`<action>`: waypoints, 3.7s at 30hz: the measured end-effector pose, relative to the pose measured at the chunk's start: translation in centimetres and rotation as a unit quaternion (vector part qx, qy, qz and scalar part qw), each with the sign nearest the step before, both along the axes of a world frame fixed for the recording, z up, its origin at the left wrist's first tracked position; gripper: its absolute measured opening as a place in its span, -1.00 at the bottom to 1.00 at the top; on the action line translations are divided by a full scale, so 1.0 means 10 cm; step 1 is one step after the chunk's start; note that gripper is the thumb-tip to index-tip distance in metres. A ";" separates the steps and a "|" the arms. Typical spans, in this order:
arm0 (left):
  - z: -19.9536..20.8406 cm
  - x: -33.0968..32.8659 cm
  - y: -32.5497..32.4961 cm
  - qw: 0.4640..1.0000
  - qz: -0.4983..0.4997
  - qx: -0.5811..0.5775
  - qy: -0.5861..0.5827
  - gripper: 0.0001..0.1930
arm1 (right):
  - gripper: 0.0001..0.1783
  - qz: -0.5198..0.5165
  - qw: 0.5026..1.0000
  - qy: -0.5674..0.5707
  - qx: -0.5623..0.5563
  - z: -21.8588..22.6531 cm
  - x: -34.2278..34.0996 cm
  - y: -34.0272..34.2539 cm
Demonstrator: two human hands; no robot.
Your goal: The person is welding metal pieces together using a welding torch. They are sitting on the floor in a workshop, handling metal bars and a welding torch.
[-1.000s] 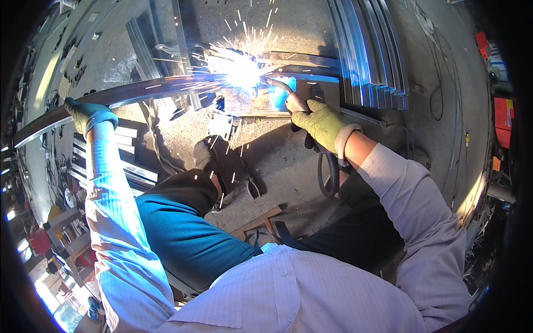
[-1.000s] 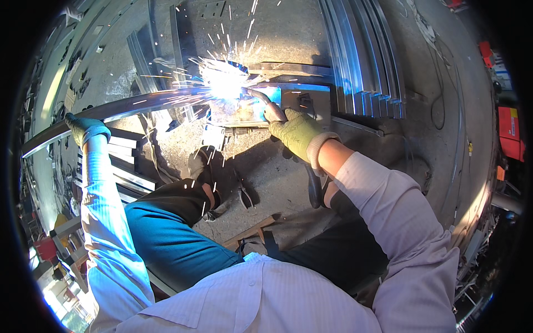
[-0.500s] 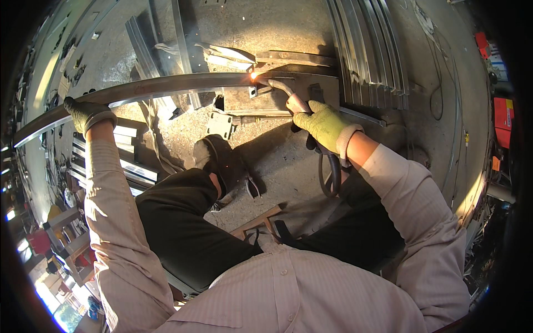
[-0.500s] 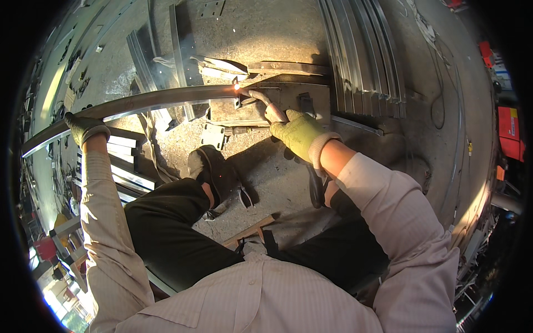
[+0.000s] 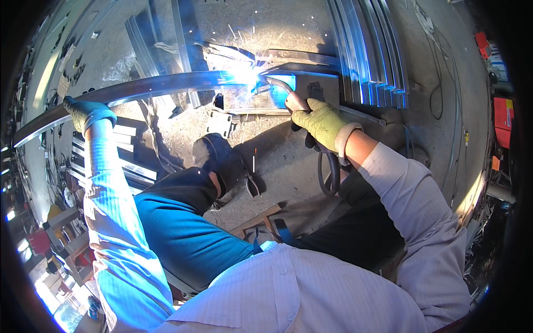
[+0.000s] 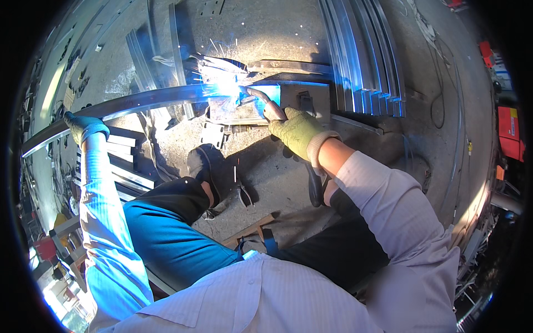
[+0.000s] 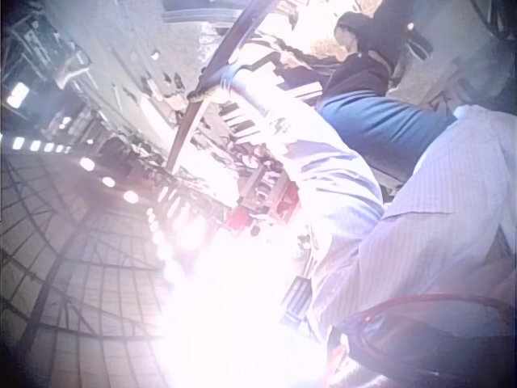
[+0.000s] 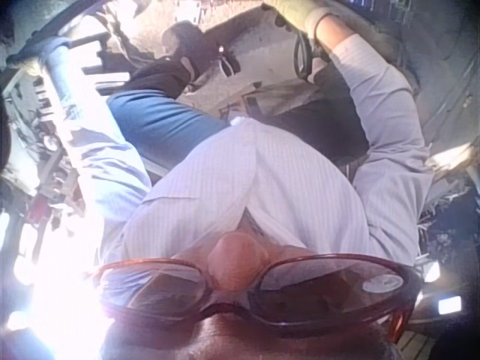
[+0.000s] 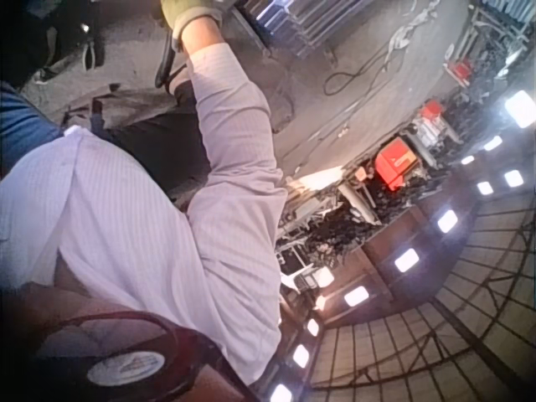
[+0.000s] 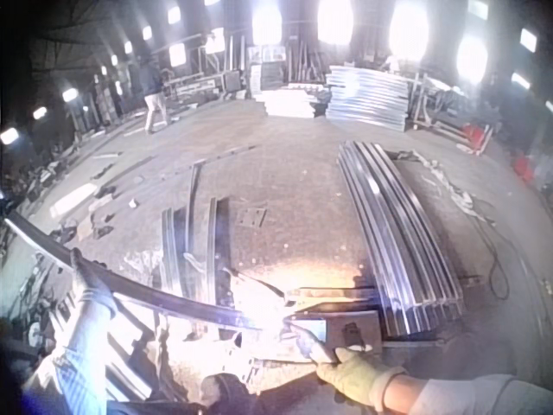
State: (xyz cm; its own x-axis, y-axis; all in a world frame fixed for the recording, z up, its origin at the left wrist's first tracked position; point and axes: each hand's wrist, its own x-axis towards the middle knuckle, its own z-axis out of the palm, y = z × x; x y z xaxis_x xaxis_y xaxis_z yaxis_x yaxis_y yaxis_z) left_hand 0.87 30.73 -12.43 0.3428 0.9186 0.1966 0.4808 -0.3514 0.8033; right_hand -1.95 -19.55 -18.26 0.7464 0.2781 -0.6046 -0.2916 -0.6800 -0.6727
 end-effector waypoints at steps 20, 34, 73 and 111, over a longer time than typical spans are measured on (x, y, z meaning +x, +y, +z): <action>-0.19 0.12 0.31 0.928 -0.057 -0.225 -0.291 -0.23 | -0.53 0.018 0.999 -0.016 -0.021 0.05 -0.02 -0.04; -0.03 0.11 0.10 0.954 0.002 -0.196 -0.227 -0.20 | -0.53 0.029 0.999 -0.006 -0.036 0.08 -0.01 -0.03; -0.05 0.14 0.10 0.891 -0.053 -0.277 -0.356 -0.28 | -0.45 0.030 0.999 -0.025 -0.038 0.01 -0.04 -0.06; -0.04 0.11 0.12 0.956 0.002 -0.190 -0.222 -0.22 | -0.43 0.045 0.997 -0.019 -0.061 -0.02 -0.03 -0.09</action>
State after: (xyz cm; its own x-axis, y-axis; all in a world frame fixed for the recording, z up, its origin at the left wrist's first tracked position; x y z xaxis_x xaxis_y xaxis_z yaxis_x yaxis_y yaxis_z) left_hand 1.98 31.94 -12.83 0.2994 0.9538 -0.0257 0.0627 0.0072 0.9980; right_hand -2.27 -20.50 -18.43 0.7445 0.2714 -0.6100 -0.2015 -0.7797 -0.5928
